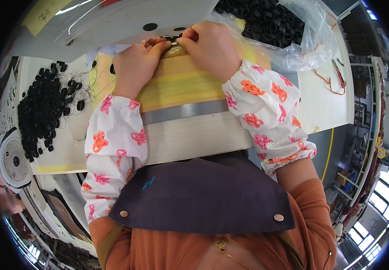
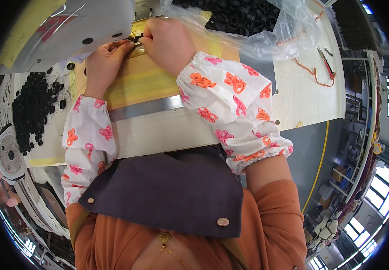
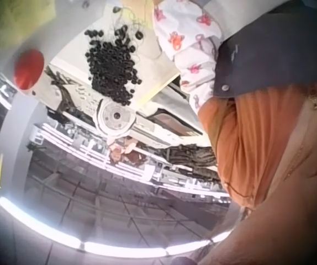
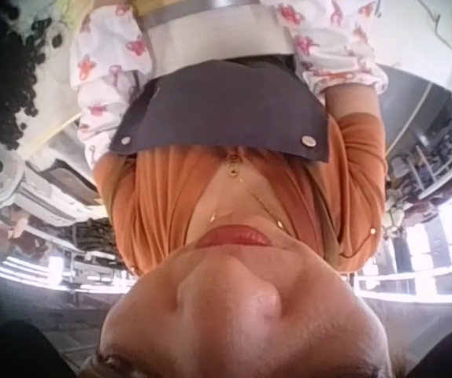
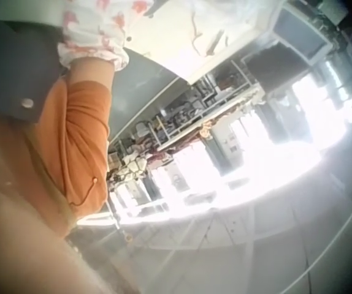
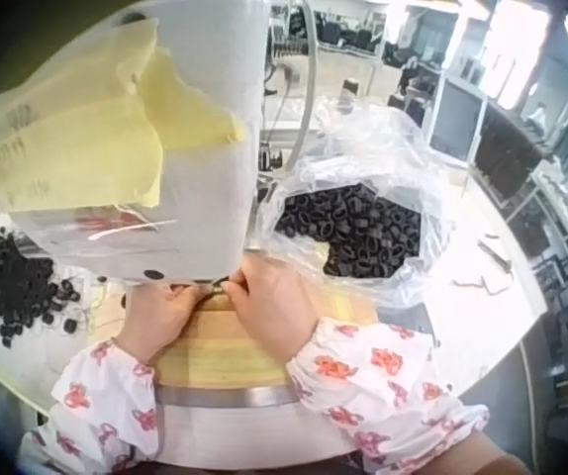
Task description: The person is using a sewing machine to join small fabric or leather components together.
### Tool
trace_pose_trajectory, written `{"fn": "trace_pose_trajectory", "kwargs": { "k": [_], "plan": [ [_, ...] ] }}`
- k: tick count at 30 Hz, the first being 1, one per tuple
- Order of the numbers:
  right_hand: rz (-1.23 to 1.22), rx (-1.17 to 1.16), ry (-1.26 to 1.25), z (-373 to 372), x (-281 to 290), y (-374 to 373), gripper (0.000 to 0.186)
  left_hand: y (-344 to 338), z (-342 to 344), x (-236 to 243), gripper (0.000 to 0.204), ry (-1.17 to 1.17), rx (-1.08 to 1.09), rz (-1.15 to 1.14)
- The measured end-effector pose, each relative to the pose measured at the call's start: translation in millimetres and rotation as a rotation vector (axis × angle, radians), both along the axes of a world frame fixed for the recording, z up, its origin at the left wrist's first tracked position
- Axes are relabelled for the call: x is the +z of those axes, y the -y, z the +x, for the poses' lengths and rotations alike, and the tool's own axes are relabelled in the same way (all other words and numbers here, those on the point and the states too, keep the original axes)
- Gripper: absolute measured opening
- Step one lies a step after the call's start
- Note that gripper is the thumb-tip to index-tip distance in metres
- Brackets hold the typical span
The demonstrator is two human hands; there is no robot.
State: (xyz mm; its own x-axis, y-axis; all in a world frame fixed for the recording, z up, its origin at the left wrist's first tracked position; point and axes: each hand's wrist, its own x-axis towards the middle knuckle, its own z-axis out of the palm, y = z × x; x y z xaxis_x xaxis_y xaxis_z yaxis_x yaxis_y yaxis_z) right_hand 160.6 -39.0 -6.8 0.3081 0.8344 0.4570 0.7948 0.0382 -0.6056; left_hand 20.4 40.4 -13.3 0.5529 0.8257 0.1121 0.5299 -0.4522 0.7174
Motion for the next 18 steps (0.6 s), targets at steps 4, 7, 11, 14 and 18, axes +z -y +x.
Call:
{"fn": "trace_pose_trajectory", "kwargs": {
  "k": [4, 7, 11, 14, 18],
  "plan": [
    [-0.015, -0.006, -0.036, -0.9, -1.9, -0.3, 0.013, -0.7, -1.0, -1.9, 0.028, 0.049, -0.012, -0.07],
    [-0.037, -0.002, -0.058, 4.8, -2.5, 2.5, 0.013, 2.4, 1.2, 2.8, 0.028, 0.03, -0.013, -0.034],
    [-0.053, -0.009, -0.065, 0.8, -1.1, -0.4, 0.013, -4.1, -3.6, -2.6, 0.03, 0.021, 0.001, -0.101],
    [-0.012, -0.001, -0.101, 3.0, -4.6, -1.6, 0.012, -1.1, 1.0, 4.7, 0.032, -0.04, 0.014, -0.064],
    [-0.019, -0.012, -0.089, 5.2, -1.4, 2.0, 0.012, 1.9, 4.3, 10.9, 0.034, -0.039, 0.006, -0.057]
  ]
}}
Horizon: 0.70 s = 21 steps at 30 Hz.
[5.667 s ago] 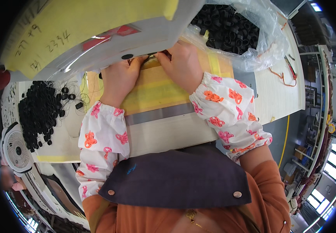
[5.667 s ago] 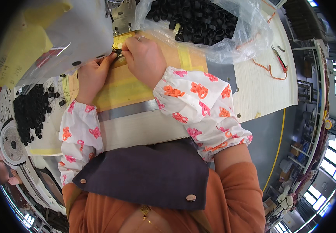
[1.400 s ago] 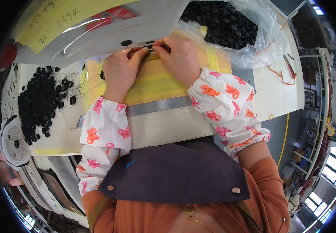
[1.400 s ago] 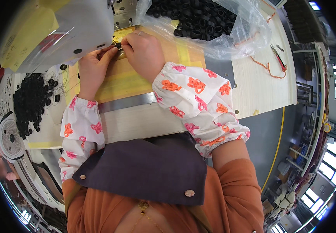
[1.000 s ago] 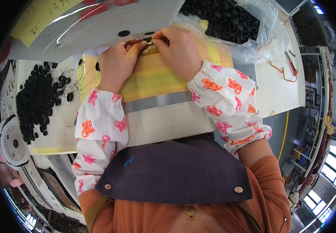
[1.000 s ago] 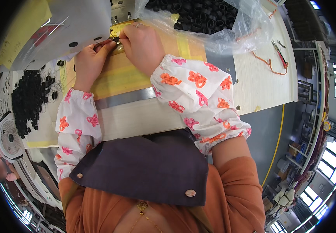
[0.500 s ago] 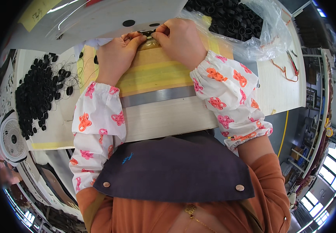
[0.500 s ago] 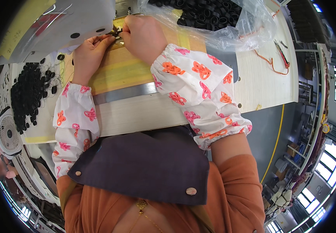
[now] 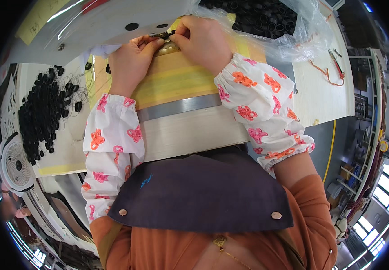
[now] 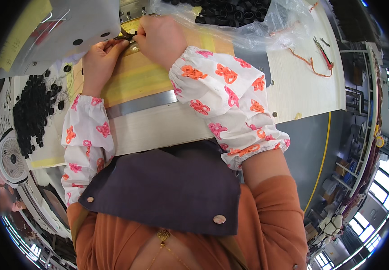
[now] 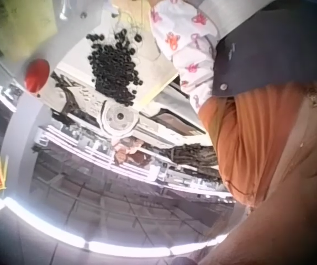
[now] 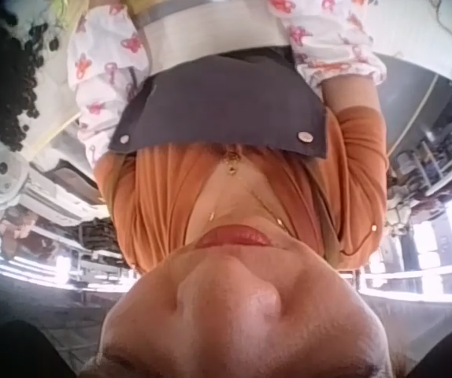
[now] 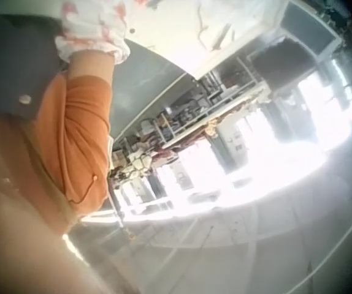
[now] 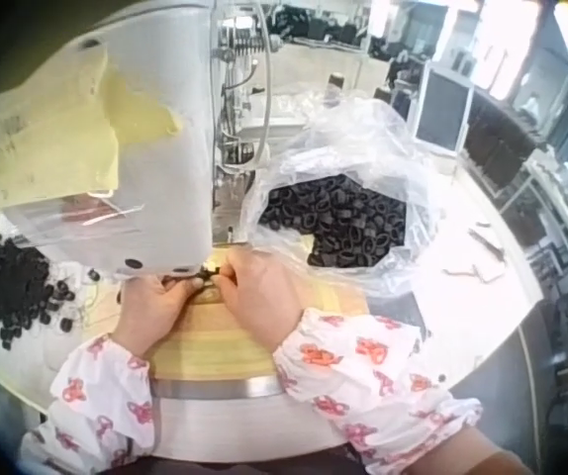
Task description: The person is using a sewing machine to join small fabric or leather components together.
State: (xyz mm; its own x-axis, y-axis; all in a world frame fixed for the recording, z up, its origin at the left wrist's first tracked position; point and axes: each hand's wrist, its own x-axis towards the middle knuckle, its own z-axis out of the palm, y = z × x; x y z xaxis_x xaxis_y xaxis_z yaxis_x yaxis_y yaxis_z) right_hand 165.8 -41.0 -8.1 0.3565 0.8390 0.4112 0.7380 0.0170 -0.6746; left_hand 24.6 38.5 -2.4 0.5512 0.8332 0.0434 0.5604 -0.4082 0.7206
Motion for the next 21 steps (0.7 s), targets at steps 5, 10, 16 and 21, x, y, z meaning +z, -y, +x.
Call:
{"fn": "trace_pose_trajectory", "kwargs": {
  "k": [5, 10, 16, 21],
  "plan": [
    [0.013, 0.002, -0.067, -2.2, -5.9, -0.4, 0.014, -3.2, -6.3, 0.6, 0.035, -0.292, 0.029, 0.172],
    [-0.101, -0.013, -0.215, -10.8, 6.9, 12.0, 0.019, 37.7, -20.2, -2.6, 0.017, 0.11, -0.121, 0.354],
    [-0.323, 0.168, -0.635, -11.4, 14.4, 22.5, 0.021, 60.6, -34.1, 9.7, 0.017, 0.225, -0.34, 0.195],
    [-0.168, 0.196, -0.476, -17.0, 9.2, 38.8, 0.011, 42.9, -27.4, 8.3, 0.018, 0.268, -0.261, 0.165]
  ]
}}
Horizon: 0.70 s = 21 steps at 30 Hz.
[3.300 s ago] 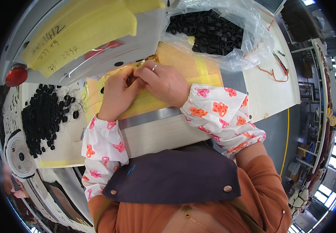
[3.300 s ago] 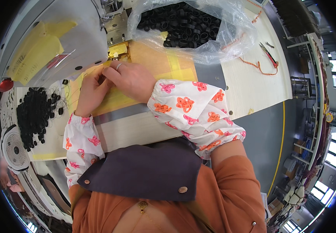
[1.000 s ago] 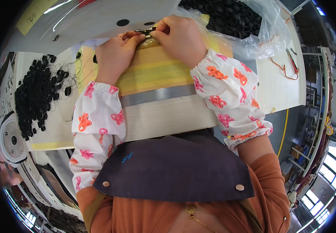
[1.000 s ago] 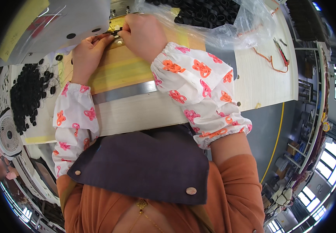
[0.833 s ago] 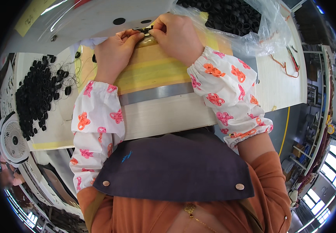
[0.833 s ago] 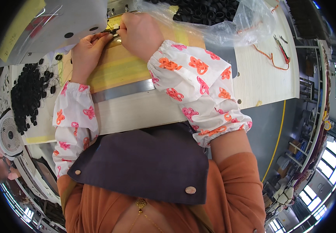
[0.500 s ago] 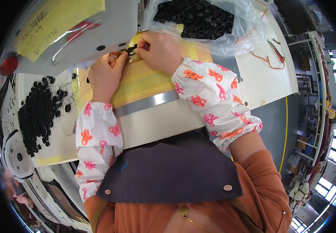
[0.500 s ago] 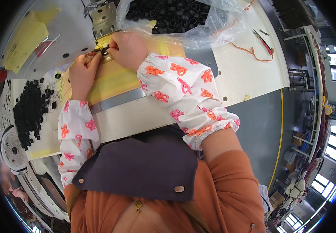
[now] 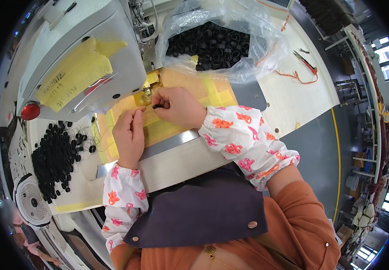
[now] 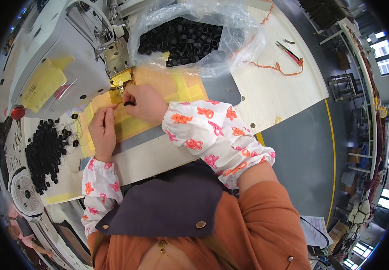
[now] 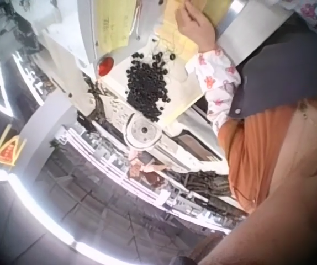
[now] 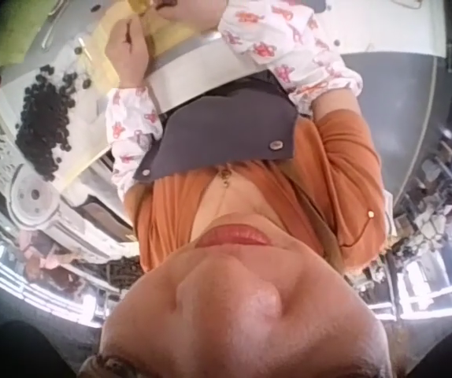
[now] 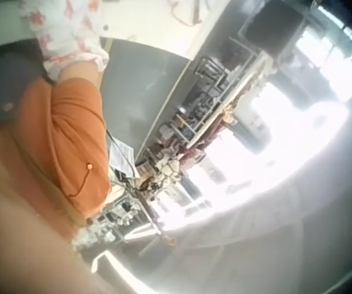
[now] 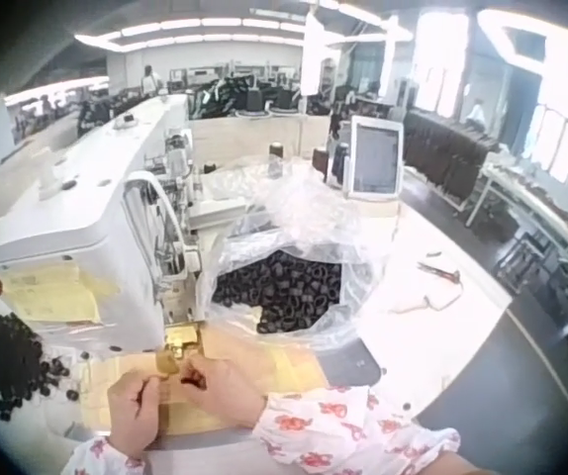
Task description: The person is using a sewing machine to join small fabric or leather components together.
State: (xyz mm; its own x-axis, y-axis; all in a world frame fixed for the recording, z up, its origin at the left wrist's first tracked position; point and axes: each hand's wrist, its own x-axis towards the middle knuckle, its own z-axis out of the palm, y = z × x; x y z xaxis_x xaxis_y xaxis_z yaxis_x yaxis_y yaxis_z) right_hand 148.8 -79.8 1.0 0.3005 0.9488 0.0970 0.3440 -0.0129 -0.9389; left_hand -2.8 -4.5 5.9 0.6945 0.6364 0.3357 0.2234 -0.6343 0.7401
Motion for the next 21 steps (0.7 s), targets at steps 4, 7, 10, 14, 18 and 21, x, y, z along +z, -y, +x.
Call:
{"fn": "trace_pose_trajectory", "kwargs": {
  "k": [4, 7, 10, 14, 18, 21],
  "plan": [
    [0.095, 0.221, 0.07, -28.2, 8.1, 29.7, 0.012, -13.0, 14.2, -0.8, 0.021, 0.189, -0.071, 0.062],
    [0.041, 0.276, 0.022, -20.4, 20.7, 35.2, 0.01, -16.8, 11.4, -1.8, 0.022, -0.029, -0.099, -0.147],
    [-0.019, 0.094, -0.066, 3.6, 18.9, 19.0, 0.01, -18.1, 10.9, -10.1, 0.019, -0.09, 0.016, -0.148],
    [-0.19, 0.147, -0.376, 22.8, 13.8, -6.5, 0.011, -14.3, 15.0, 1.3, 0.019, -0.064, 0.013, -0.195],
    [-0.246, 0.214, -0.332, 23.2, 15.7, -18.1, 0.011, -17.9, 12.2, 0.4, 0.019, -0.105, 0.004, -0.158],
    [-0.212, 0.157, -0.286, 16.1, 13.8, -18.5, 0.012, -19.5, 13.8, 2.8, 0.016, -0.194, 0.053, -0.133]
  ]
}}
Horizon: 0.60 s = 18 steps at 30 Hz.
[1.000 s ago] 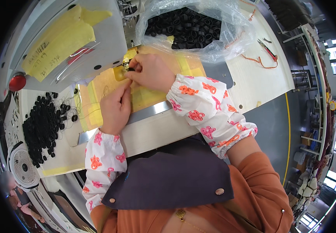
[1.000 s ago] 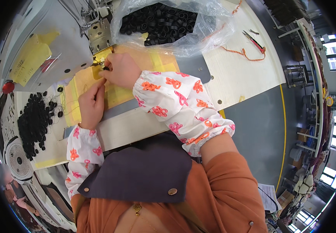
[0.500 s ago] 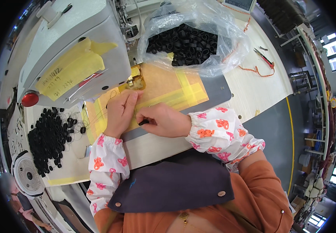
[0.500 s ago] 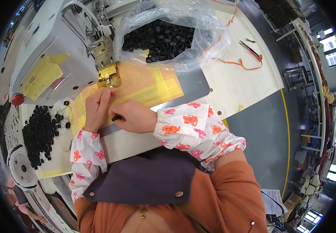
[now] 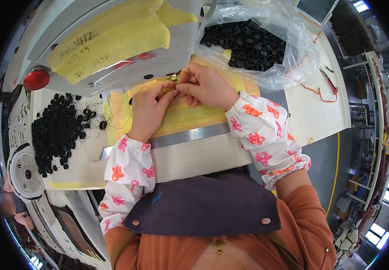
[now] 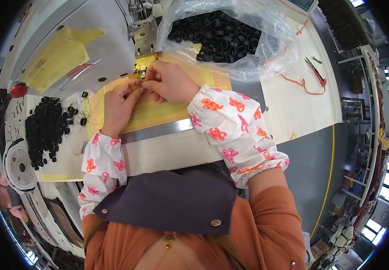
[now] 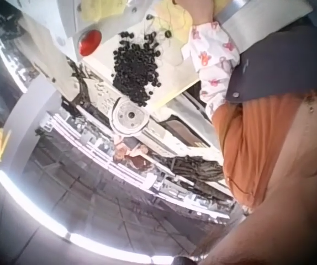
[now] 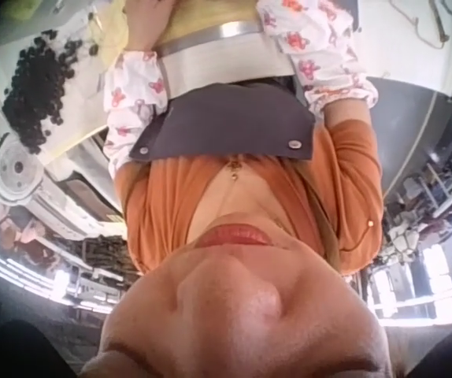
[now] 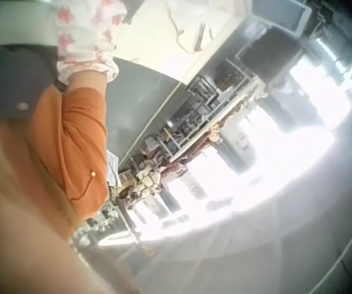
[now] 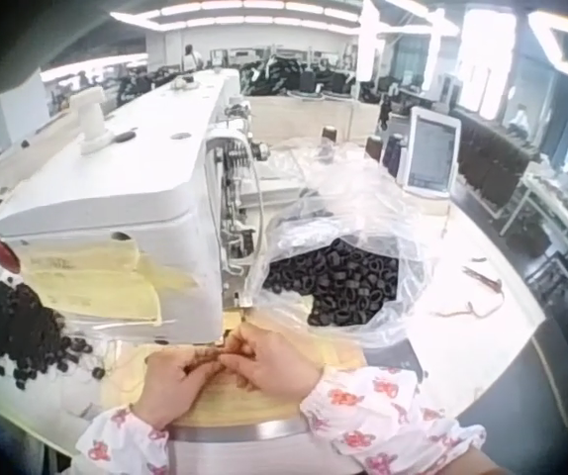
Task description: The person is using a sewing machine to join small fabric or leather components together.
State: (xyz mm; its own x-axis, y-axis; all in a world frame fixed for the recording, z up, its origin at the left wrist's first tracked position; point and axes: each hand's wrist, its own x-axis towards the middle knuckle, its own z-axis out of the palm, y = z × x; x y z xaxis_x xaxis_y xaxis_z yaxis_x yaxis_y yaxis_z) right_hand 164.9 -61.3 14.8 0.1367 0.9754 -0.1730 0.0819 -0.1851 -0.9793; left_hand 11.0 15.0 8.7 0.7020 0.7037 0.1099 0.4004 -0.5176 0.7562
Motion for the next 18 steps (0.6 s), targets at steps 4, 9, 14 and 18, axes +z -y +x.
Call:
{"fn": "trace_pose_trajectory", "kwargs": {
  "k": [4, 9, 14, 18],
  "plan": [
    [0.435, -0.195, 0.532, -6.0, -17.0, -1.9, 0.013, -3.4, 3.9, -5.8, 0.018, 0.016, 0.035, 0.172],
    [0.527, -0.248, 0.649, -9.6, -25.7, -6.5, 0.009, -9.6, 4.9, -10.0, 0.022, -0.005, 0.066, 0.195],
    [0.477, -0.294, 0.624, -9.3, -25.6, -9.8, 0.007, -15.5, 10.6, -8.7, 0.027, -0.155, 0.105, 0.155],
    [0.451, -0.322, 0.672, -10.5, -26.2, -11.5, 0.006, -17.6, 12.6, -17.4, 0.029, 0.016, 0.162, 0.126]
  ]
}}
